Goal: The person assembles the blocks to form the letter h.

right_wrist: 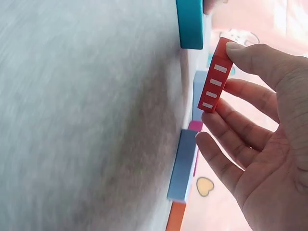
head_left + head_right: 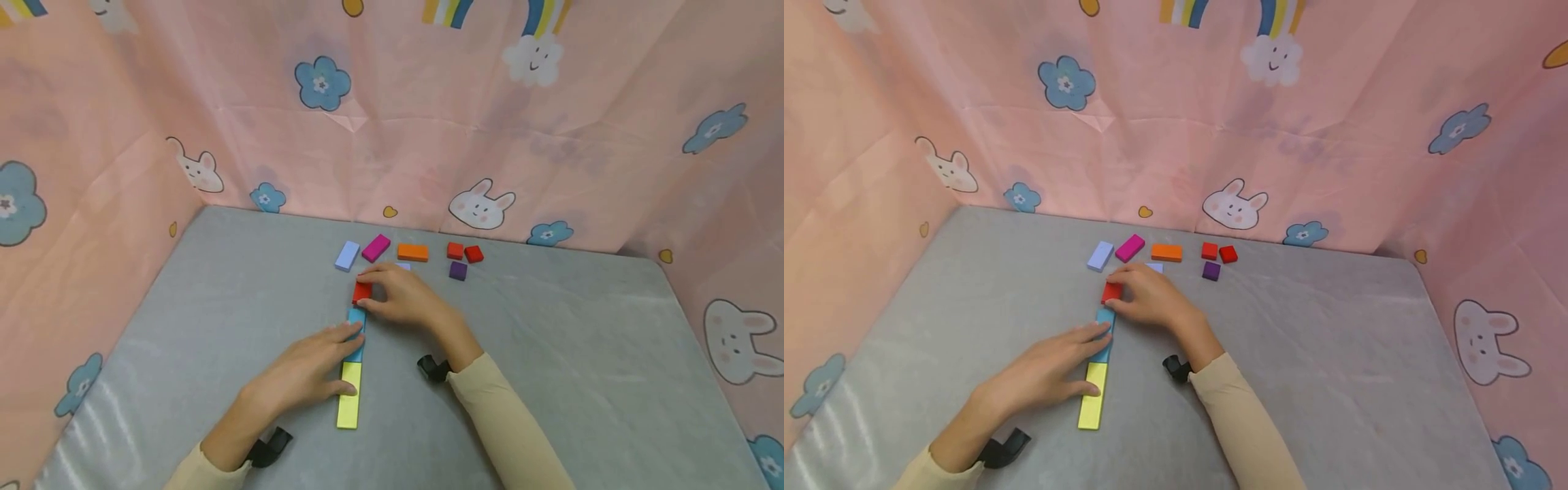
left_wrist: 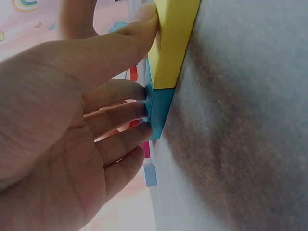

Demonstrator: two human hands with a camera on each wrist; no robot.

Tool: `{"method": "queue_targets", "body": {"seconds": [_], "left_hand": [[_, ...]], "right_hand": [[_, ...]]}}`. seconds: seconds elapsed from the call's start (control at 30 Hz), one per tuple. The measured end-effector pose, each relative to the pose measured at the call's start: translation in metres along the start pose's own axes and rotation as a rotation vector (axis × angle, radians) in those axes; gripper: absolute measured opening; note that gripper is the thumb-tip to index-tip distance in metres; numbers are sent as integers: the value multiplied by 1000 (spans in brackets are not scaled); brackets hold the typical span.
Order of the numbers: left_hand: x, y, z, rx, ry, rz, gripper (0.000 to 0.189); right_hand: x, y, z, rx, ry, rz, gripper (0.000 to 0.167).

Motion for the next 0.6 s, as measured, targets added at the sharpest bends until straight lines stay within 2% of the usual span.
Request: {"method": "queue_targets", "body": {"seconds": [0.27, 0.6], "left_hand": [[-3, 0, -1, 19, -16, 20, 78], [-3, 0, -2, 34, -36, 28, 77]], "right_hand": [[8, -5, -4, -7, 1, -36, 46], [9, -11, -1, -14, 12, -33, 42]]}}
Point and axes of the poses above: each hand's wrist, its own x-axis towards the middle knuckle, its own y-axis out of the back of the hand, z = x × y, the point moved 2 cm from there along x, towards the middle knuckle, and after that the axes turned 14 degrees about -z, right-handed, at the moved point
